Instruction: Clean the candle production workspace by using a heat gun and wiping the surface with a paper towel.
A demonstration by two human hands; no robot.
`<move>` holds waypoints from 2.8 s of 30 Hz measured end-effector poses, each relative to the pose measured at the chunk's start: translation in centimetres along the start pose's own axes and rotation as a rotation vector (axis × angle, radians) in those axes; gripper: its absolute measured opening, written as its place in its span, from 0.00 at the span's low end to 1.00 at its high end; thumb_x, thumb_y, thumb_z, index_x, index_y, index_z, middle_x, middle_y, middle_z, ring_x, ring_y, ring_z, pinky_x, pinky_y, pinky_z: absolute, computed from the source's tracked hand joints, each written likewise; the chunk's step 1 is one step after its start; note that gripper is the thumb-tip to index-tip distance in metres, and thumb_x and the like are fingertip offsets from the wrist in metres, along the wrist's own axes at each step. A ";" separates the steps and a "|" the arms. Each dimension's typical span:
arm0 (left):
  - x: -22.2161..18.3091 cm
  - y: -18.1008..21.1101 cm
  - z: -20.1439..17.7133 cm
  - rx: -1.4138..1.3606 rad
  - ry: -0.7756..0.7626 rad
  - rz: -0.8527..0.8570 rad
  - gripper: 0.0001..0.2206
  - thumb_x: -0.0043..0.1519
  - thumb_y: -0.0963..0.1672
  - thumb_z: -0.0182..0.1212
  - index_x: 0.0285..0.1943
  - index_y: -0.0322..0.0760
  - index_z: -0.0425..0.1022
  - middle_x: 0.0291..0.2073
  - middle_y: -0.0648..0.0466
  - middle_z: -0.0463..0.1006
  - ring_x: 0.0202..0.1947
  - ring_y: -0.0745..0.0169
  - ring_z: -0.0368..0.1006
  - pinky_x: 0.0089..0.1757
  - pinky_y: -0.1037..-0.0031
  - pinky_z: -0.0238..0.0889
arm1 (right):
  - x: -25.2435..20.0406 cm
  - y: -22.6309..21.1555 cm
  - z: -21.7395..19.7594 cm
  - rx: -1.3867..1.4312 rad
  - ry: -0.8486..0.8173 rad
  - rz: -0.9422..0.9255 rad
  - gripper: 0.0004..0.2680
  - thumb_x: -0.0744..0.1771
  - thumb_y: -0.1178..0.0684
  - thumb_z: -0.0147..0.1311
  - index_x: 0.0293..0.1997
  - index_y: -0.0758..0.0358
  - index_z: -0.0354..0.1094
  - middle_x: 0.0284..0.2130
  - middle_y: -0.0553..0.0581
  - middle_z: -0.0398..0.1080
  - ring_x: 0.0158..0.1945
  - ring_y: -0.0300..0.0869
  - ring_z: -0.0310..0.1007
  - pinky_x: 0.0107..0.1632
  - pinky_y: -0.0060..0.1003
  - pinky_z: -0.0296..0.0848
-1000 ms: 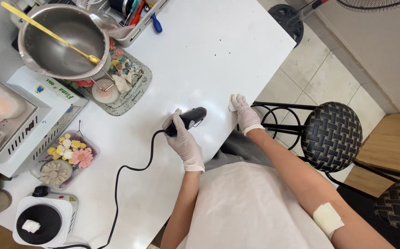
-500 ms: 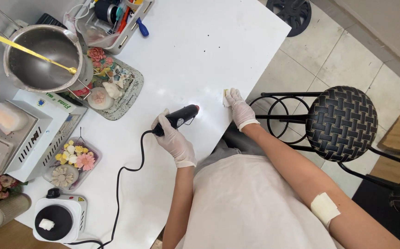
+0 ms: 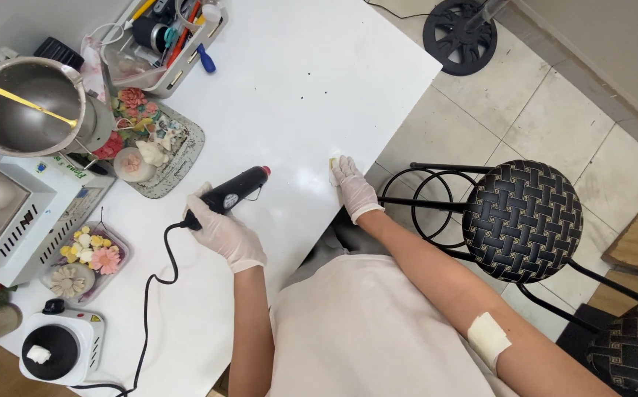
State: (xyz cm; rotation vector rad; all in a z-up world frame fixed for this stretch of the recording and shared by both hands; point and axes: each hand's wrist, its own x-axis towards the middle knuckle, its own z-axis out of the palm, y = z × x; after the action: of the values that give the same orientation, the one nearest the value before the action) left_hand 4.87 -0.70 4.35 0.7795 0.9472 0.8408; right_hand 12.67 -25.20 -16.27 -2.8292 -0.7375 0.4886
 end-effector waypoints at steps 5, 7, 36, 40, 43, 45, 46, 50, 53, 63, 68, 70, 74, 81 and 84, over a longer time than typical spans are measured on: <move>-1.6 0.3 -0.3 0.007 0.040 -0.067 0.15 0.67 0.48 0.55 0.47 0.28 0.74 0.46 0.50 0.74 0.50 0.61 0.70 0.56 0.69 0.66 | -0.2 0.1 -0.2 -0.025 -0.013 -0.045 0.26 0.67 0.66 0.41 0.76 0.61 0.43 0.74 0.66 0.47 0.76 0.55 0.46 0.74 0.38 0.50; -2.2 0.3 -0.5 0.029 0.061 -0.106 0.15 0.67 0.48 0.54 0.46 0.29 0.74 0.46 0.50 0.75 0.50 0.61 0.71 0.56 0.69 0.67 | -0.2 0.2 -0.5 -0.097 -0.027 -0.078 0.26 0.66 0.66 0.40 0.76 0.63 0.44 0.74 0.67 0.47 0.76 0.55 0.46 0.74 0.37 0.49; -3.9 6.1 -6.5 -0.155 0.228 0.050 0.13 0.69 0.48 0.52 0.47 0.31 0.73 0.49 0.48 0.76 0.54 0.60 0.73 0.59 0.68 0.68 | -5.4 -11.2 -1.1 -0.345 -0.189 -0.661 0.31 0.64 0.68 0.40 0.79 0.64 0.34 0.76 0.63 0.40 0.79 0.50 0.37 0.77 0.38 0.39; -5.2 7.7 -9.6 -0.193 0.320 0.098 0.13 0.69 0.48 0.56 0.47 0.31 0.72 0.49 0.49 0.74 0.56 0.58 0.73 0.62 0.66 0.68 | -7.4 -18.5 3.6 -0.147 -0.221 -1.011 0.27 0.67 0.61 0.40 0.77 0.58 0.35 0.77 0.52 0.39 0.80 0.43 0.36 0.79 0.36 0.34; -5.9 8.9 -11.3 -0.190 0.341 0.113 0.12 0.68 0.46 0.59 0.50 0.30 0.73 0.50 0.49 0.72 0.56 0.58 0.72 0.63 0.67 0.67 | -6.0 -20.5 4.1 -0.318 -0.353 -0.894 0.28 0.68 0.65 0.38 0.81 0.57 0.35 0.80 0.54 0.38 0.80 0.48 0.39 0.75 0.34 0.41; -6.0 9.0 -12.7 -0.186 0.375 0.108 0.14 0.67 0.47 0.58 0.49 0.30 0.73 0.50 0.49 0.73 0.56 0.58 0.72 0.62 0.67 0.68 | -3.4 -17.5 1.3 -0.152 -0.319 -0.743 0.32 0.64 0.71 0.34 0.80 0.55 0.36 0.79 0.54 0.38 0.79 0.46 0.40 0.75 0.31 0.44; -5.9 8.9 -13.2 -0.181 0.394 0.100 0.15 0.67 0.49 0.57 0.49 0.30 0.73 0.50 0.48 0.74 0.55 0.58 0.73 0.60 0.67 0.69 | -1.9 -15.9 -0.3 0.012 -0.274 -0.576 0.36 0.61 0.78 0.29 0.79 0.53 0.36 0.78 0.54 0.37 0.79 0.45 0.41 0.75 0.28 0.47; -5.4 8.5 -14.1 -0.172 0.407 0.078 0.16 0.67 0.50 0.55 0.48 0.31 0.73 0.50 0.49 0.75 0.55 0.58 0.74 0.59 0.67 0.69 | 3.0 -7.5 -7.0 -0.766 -0.213 -0.556 0.25 0.66 0.70 0.28 0.76 0.68 0.39 0.76 0.69 0.38 0.77 0.56 0.41 0.76 0.45 0.34; -4.8 7.3 -14.7 -0.210 0.352 0.120 0.16 0.69 0.50 0.56 0.49 0.30 0.72 0.50 0.47 0.74 0.56 0.56 0.72 0.61 0.66 0.69 | 3.6 -6.6 -10.0 -0.368 -0.186 -0.282 0.23 0.66 0.67 0.24 0.73 0.72 0.37 0.74 0.70 0.36 0.76 0.57 0.35 0.76 0.40 0.32; -4.5 7.2 -14.8 -0.246 0.303 0.110 0.18 0.68 0.51 0.59 0.49 0.30 0.73 0.51 0.47 0.74 0.58 0.55 0.72 0.63 0.64 0.68 | -5.2 -17.7 4.2 0.005 -0.145 -0.879 0.31 0.64 0.74 0.33 0.78 0.60 0.32 0.77 0.60 0.36 0.80 0.48 0.35 0.79 0.36 0.35; -4.4 8.2 -15.4 -0.234 0.319 0.131 0.18 0.67 0.52 0.59 0.49 0.31 0.73 0.51 0.47 0.74 0.57 0.55 0.73 0.63 0.64 0.68 | 1.6 -9.6 -6.3 -0.085 -0.151 -0.515 0.32 0.62 0.78 0.28 0.78 0.66 0.37 0.76 0.64 0.38 0.79 0.53 0.35 0.77 0.41 0.33; -4.1 7.7 -16.1 -0.216 0.351 0.149 0.18 0.67 0.52 0.58 0.49 0.32 0.73 0.50 0.47 0.74 0.56 0.56 0.73 0.61 0.64 0.69 | 2.9 -8.3 -13.9 -1.500 -0.353 -0.628 0.22 0.68 0.59 0.35 0.72 0.80 0.47 0.73 0.78 0.41 0.75 0.67 0.39 0.75 0.56 0.36; -3.8 7.7 -16.7 -0.217 0.381 0.134 0.19 0.68 0.51 0.58 0.50 0.29 0.74 0.49 0.48 0.74 0.52 0.58 0.71 0.55 0.66 0.67 | 1.8 -6.0 -10.5 -1.453 -0.198 -0.551 0.22 0.69 0.54 0.37 0.72 0.76 0.48 0.71 0.76 0.44 0.74 0.66 0.41 0.74 0.56 0.34; -2.8 8.1 -19.2 -0.285 0.420 0.234 0.20 0.67 0.52 0.58 0.51 0.29 0.73 0.49 0.47 0.75 0.54 0.57 0.72 0.58 0.66 0.69 | -7.6 -16.6 3.6 0.044 -0.354 -0.816 0.33 0.63 0.74 0.34 0.79 0.59 0.31 0.78 0.61 0.36 0.80 0.48 0.35 0.70 0.29 0.41; -2.3 9.0 -19.5 -0.292 0.427 0.248 0.19 0.68 0.52 0.58 0.50 0.29 0.73 0.50 0.47 0.75 0.54 0.57 0.73 0.60 0.65 0.70 | -6.5 -21.5 4.7 -0.039 -0.271 -1.111 0.29 0.66 0.69 0.38 0.79 0.63 0.36 0.77 0.64 0.39 0.80 0.49 0.36 0.80 0.36 0.35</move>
State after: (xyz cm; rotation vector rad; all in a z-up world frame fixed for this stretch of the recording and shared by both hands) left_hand -15.84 5.14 5.50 0.4749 1.0810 1.3663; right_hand -3.88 -9.54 -13.54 -1.9076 -2.1221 0.6137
